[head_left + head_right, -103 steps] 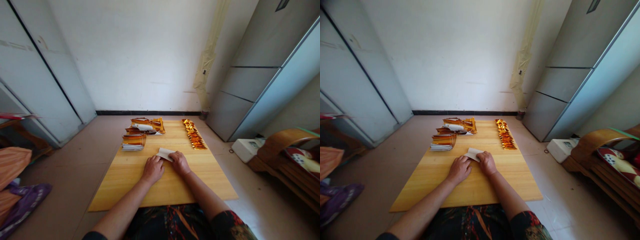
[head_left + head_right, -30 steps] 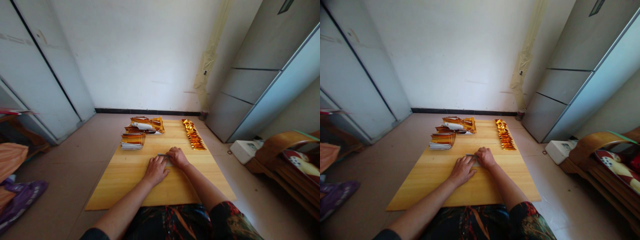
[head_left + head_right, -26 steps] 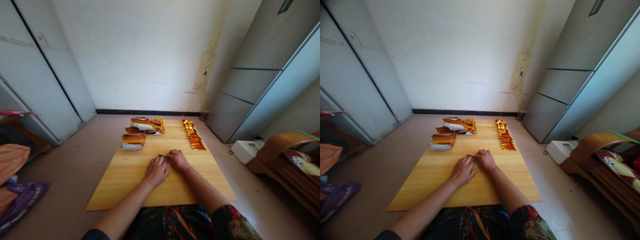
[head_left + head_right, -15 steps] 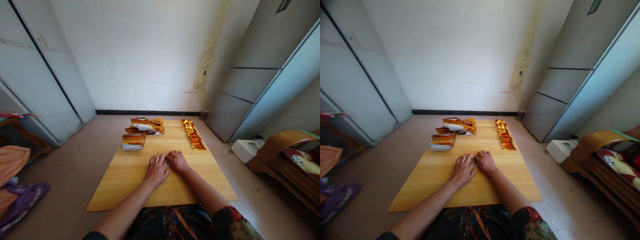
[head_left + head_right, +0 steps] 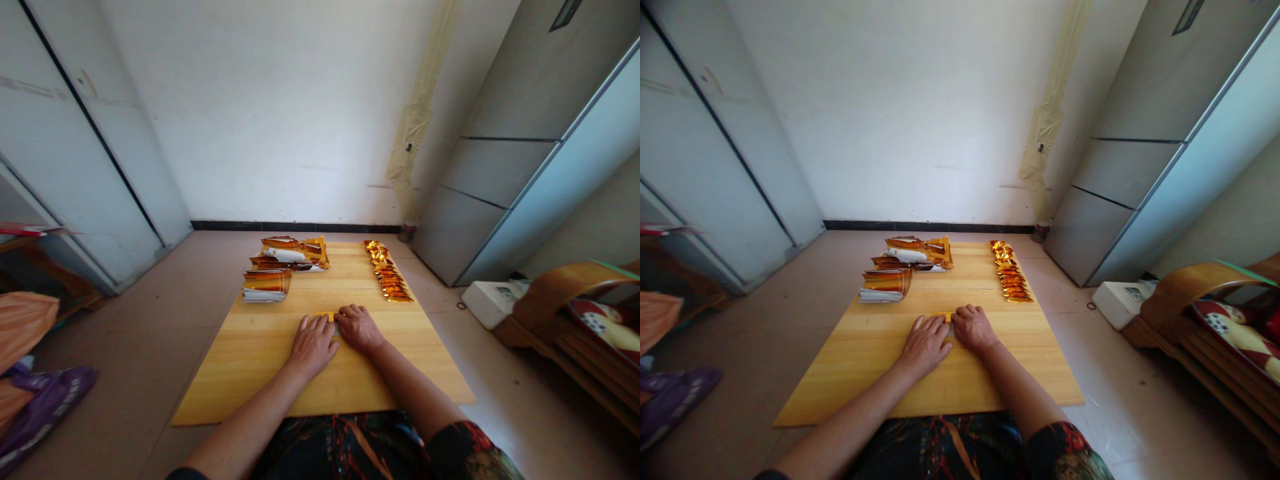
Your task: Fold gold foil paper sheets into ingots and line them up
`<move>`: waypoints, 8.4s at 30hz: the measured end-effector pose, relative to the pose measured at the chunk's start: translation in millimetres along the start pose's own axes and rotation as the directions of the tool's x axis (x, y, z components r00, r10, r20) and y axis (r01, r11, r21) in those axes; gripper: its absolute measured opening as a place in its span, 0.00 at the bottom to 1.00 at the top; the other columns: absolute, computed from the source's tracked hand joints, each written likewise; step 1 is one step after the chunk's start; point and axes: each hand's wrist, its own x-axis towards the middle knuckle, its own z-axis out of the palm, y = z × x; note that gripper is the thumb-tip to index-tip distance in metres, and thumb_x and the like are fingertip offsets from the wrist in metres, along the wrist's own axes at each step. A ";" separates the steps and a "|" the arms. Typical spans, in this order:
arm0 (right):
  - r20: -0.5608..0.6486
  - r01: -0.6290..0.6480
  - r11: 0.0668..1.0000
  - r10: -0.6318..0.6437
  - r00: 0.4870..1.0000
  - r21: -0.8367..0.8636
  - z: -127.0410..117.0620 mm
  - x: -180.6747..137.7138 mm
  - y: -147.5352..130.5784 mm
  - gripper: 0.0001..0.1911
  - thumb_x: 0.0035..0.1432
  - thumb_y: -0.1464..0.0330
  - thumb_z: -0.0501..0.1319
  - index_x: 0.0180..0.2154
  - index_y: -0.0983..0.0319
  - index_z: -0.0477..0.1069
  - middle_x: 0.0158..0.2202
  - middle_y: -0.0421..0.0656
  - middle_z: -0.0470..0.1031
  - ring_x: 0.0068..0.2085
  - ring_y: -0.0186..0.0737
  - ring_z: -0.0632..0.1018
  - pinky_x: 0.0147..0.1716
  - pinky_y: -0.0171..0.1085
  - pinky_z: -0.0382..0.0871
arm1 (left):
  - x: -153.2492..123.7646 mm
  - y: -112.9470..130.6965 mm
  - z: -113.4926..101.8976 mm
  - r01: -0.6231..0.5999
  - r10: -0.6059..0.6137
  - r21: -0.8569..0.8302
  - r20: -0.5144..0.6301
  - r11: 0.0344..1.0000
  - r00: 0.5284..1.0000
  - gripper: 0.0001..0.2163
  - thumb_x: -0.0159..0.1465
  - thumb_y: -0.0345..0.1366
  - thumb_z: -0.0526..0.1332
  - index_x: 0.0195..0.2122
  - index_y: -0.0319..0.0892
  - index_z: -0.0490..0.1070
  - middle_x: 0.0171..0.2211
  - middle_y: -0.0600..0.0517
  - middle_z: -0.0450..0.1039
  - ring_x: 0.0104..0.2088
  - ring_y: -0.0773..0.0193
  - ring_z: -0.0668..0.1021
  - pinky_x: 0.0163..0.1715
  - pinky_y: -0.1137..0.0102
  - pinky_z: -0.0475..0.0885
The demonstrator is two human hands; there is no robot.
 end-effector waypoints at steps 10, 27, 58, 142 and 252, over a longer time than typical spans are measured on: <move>-0.058 -0.137 0.991 0.137 0.989 -0.003 2.4 -18.1 12.8 0.12 0.65 0.64 0.50 0.40 0.58 0.71 0.41 0.44 0.73 0.44 0.40 0.69 0.44 0.38 0.56 | 3.2 -3.2 -8.0 0.022 -0.021 -0.023 0.056 0.999 0.998 0.18 0.60 0.43 0.58 0.52 0.47 0.64 0.56 0.46 0.65 0.54 0.54 0.67 0.53 0.57 0.59; 0.095 -0.143 0.985 0.135 0.986 0.094 5.2 -24.7 6.6 0.25 0.64 0.57 0.48 0.61 0.55 0.57 0.63 0.46 0.58 0.63 0.48 0.56 0.58 0.55 0.47 | 2.1 -8.5 0.2 0.084 -0.085 0.014 0.068 0.996 0.994 0.19 0.61 0.47 0.56 0.53 0.52 0.64 0.62 0.45 0.58 0.60 0.49 0.60 0.53 0.45 0.55; -0.150 -0.059 0.937 0.117 0.982 0.344 14.6 -7.1 19.8 0.06 0.56 0.64 0.63 0.29 0.59 0.75 0.35 0.41 0.74 0.38 0.37 0.71 0.39 0.37 0.59 | 23.9 -13.0 -10.4 -0.076 0.073 0.057 0.057 0.995 0.996 0.07 0.62 0.38 0.57 0.37 0.44 0.73 0.37 0.48 0.72 0.40 0.57 0.73 0.41 0.63 0.66; -0.106 -0.260 0.866 0.333 0.937 0.427 18.8 0.5 1.8 0.06 0.51 0.75 0.59 0.27 0.59 0.72 0.35 0.40 0.75 0.39 0.38 0.71 0.43 0.36 0.57 | 11.5 -25.2 -5.8 -0.120 0.127 -0.098 0.072 0.988 0.989 0.14 0.60 0.35 0.59 0.47 0.48 0.72 0.52 0.46 0.68 0.53 0.55 0.70 0.53 0.59 0.66; -0.110 0.232 0.869 -0.204 0.973 0.437 0.7 -5.8 -1.1 0.05 0.57 0.67 0.60 0.35 0.56 0.75 0.42 0.39 0.77 0.44 0.35 0.75 0.45 0.33 0.61 | 0.9 -38.4 -14.7 -0.192 0.189 -0.052 -0.052 0.980 0.981 0.06 0.62 0.36 0.58 0.32 0.46 0.75 0.34 0.52 0.75 0.39 0.62 0.72 0.42 0.64 0.60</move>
